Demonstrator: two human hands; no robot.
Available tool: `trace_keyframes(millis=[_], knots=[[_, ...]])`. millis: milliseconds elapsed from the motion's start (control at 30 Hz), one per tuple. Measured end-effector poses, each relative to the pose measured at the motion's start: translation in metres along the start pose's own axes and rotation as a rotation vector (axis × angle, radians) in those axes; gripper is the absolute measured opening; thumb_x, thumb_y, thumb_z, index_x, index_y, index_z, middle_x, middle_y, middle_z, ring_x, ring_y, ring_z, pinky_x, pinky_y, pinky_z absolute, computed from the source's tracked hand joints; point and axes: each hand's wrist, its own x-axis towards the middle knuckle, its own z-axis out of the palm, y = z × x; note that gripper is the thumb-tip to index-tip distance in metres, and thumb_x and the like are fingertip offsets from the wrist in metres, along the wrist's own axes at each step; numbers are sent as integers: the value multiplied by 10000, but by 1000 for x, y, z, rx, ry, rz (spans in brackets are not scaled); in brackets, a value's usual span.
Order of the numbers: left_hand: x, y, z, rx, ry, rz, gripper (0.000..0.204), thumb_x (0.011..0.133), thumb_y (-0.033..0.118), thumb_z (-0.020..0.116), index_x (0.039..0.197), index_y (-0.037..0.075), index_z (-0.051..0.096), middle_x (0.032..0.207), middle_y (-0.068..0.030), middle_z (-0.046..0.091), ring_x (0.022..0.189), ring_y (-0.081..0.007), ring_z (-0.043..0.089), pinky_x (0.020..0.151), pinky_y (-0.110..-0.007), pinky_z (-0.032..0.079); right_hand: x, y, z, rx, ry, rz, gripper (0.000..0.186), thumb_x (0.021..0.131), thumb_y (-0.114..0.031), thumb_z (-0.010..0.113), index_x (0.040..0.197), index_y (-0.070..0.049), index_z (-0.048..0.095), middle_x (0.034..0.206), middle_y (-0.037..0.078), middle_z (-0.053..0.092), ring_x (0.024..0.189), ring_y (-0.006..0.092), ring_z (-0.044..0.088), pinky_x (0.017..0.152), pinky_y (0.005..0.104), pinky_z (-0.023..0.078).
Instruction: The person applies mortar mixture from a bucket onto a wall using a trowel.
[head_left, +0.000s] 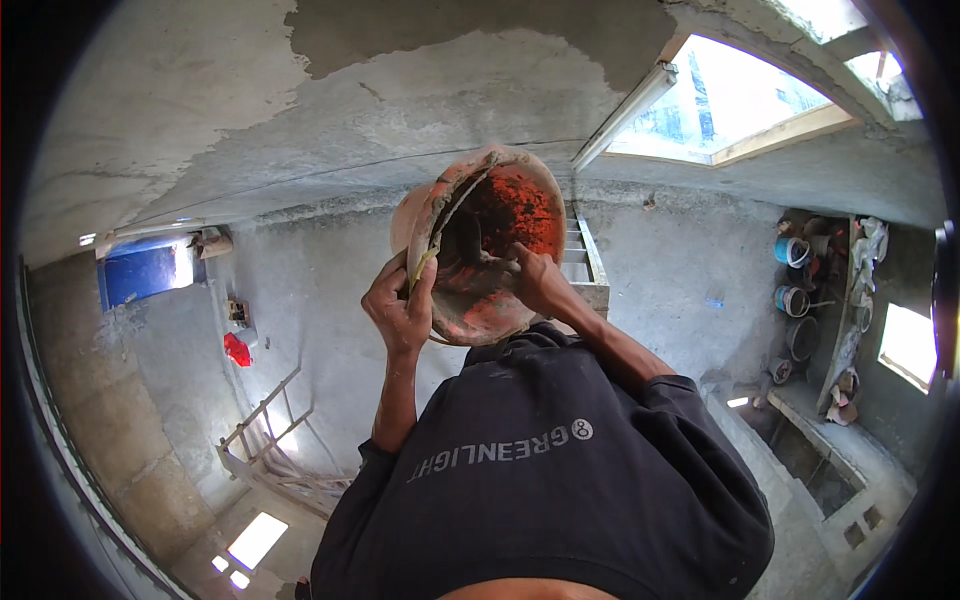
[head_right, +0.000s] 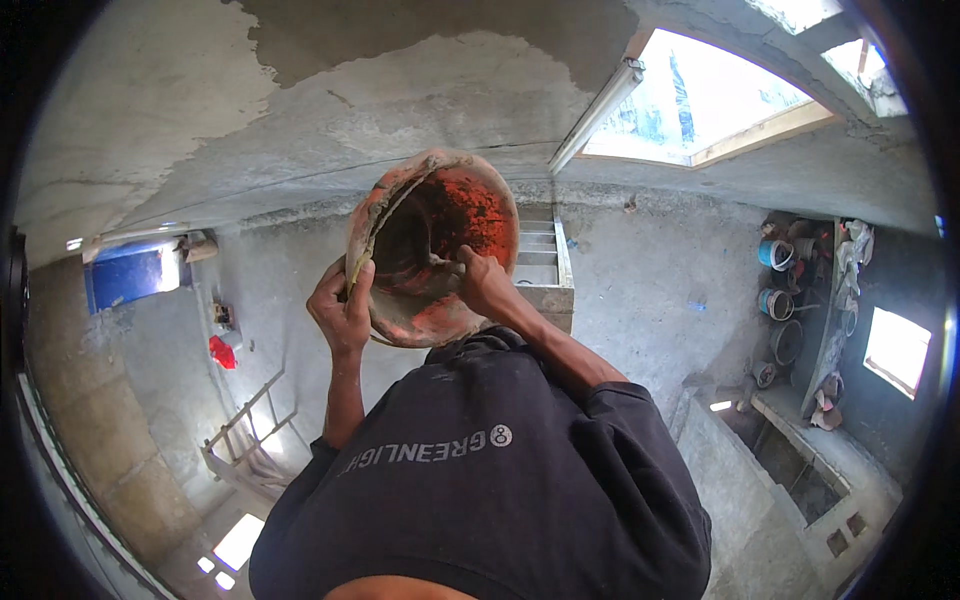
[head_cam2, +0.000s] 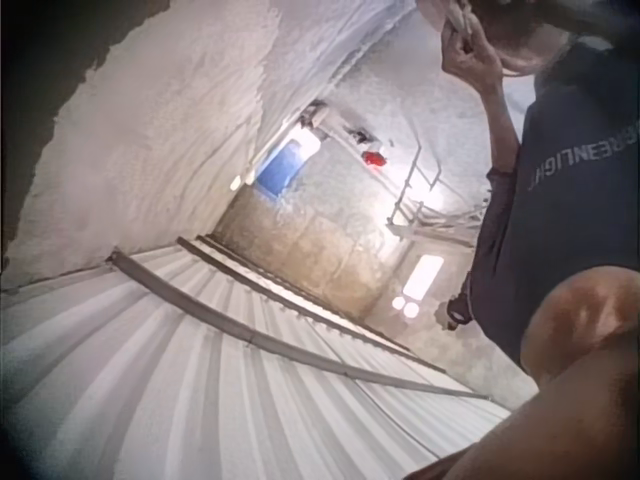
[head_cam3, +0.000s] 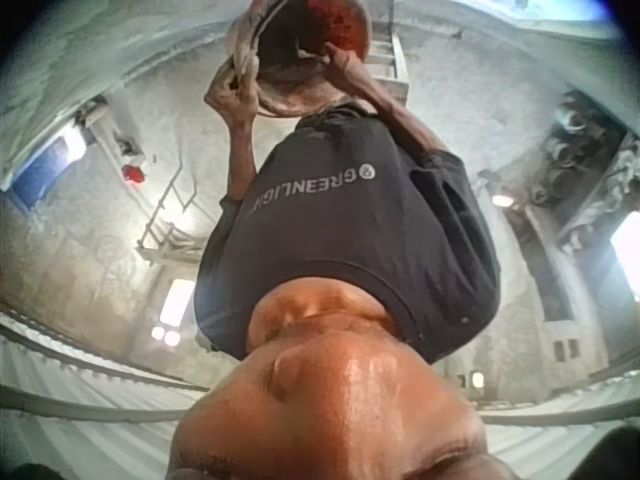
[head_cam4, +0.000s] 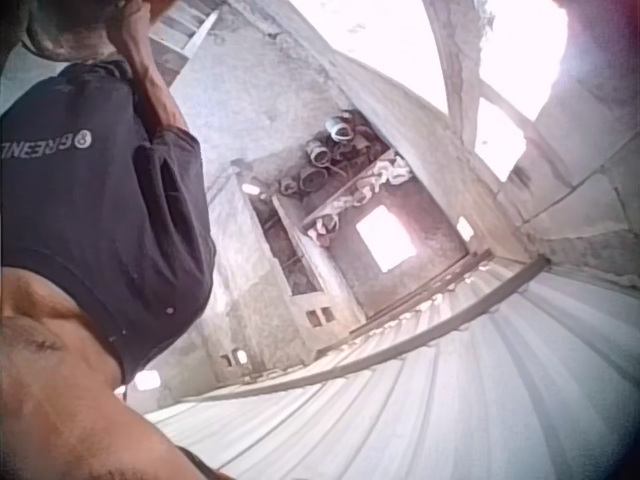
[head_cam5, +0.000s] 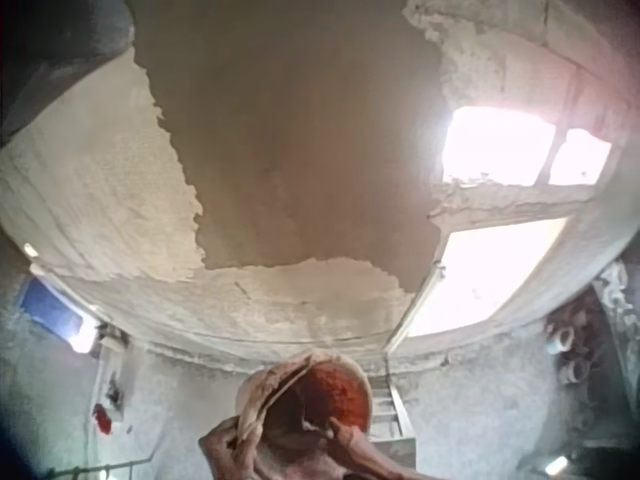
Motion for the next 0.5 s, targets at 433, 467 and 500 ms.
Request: trace_keyframes(millis=[433, 467, 500], knots=[[-3, -10, 1, -31, 169, -151, 241, 819, 185, 684, 855, -54, 680, 799, -116, 684, 652, -161, 619, 582, -300, 462, 3, -18, -44, 252, -264, 98, 389, 753, -193, 715, 1052, -19, 539, 825, 140, 652, 756, 221, 630, 698, 364, 491], [-4, -12, 2, -35, 193, -153, 241, 819, 185, 684, 855, -54, 680, 799, -116, 684, 652, -161, 619, 582, -300, 462, 3, -7, -49, 316, -277, -34, 419, 748, -227, 737, 1061, -26, 545, 840, 107, 649, 769, 163, 612, 702, 326, 485], [-5, -16, 2, -61, 235, -174, 252, 818, 188, 687, 863, -59, 675, 796, -113, 682, 657, -157, 615, 592, -299, 463, 2, -8, -56, 389, -341, -13, 459, 747, -232, 741, 1110, -33, 544, 897, 90, 644, 833, 154, 605, 723, 303, 475]])
